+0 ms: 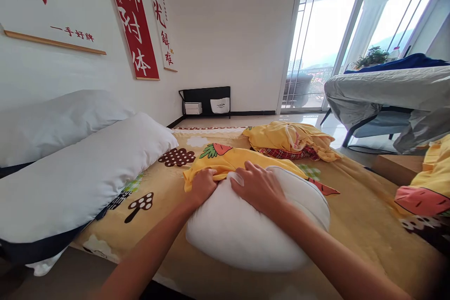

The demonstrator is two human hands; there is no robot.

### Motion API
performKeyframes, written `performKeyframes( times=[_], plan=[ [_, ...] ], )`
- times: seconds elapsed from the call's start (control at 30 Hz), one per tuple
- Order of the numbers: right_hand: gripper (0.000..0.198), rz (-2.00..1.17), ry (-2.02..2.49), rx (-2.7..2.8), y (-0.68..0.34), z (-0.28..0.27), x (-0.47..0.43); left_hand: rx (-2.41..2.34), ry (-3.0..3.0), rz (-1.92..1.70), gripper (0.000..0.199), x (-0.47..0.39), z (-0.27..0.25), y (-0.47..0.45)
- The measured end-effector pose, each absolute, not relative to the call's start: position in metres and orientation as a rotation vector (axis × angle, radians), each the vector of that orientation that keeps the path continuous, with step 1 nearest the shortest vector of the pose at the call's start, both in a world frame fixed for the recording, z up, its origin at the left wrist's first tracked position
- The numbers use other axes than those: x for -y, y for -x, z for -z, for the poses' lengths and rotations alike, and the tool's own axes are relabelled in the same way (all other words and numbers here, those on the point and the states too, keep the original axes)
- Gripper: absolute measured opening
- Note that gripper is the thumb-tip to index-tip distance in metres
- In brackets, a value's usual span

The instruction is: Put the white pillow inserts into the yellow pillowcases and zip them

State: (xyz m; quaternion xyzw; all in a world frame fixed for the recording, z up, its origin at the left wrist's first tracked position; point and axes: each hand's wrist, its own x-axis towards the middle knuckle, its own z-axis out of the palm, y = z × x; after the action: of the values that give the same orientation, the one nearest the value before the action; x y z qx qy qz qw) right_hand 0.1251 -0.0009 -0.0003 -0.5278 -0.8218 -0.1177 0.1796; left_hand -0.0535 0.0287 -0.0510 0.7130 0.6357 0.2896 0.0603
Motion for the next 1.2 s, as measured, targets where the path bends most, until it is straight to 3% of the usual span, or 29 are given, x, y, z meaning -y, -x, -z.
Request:
performKeyframes(
  times=[0.13,0.27,0.43,0.7,1.0,1.2],
  plan=[
    [0.034,0.588,1.180,2.166,-0.140,0.008,0.025,-1.944,-2.163,-0.952,0.012,-0.026,0.057,0.047],
    [0.036,0.383,0.797,2.476,-0.142,0.012,0.042,-1.950,-2.160,-1.004,0.008,-0.027,0.061,0.046],
    [0.049,0.119,0.979,2.674,-0.130,0.008,0.032,-2.000,-2.125,-1.033,0.015,-0.031,0.061,0.049],
    [0.040,0.020,1.031,2.849,-0.122,0.004,0.013,-2.089,-2.218,-0.991,0.006,-0.039,0.044,0.045],
    [0.044,-0.062,1.063,2.785,-0.130,0.004,0.015,-1.881,-2.516,-0.914,0.008,-0.004,0.047,0.053],
    [0.052,-0.102,1.111,2.752,-0.134,0.001,0.013,-1.493,-2.216,-1.063,0.021,0.020,0.061,0.104]
  ],
)
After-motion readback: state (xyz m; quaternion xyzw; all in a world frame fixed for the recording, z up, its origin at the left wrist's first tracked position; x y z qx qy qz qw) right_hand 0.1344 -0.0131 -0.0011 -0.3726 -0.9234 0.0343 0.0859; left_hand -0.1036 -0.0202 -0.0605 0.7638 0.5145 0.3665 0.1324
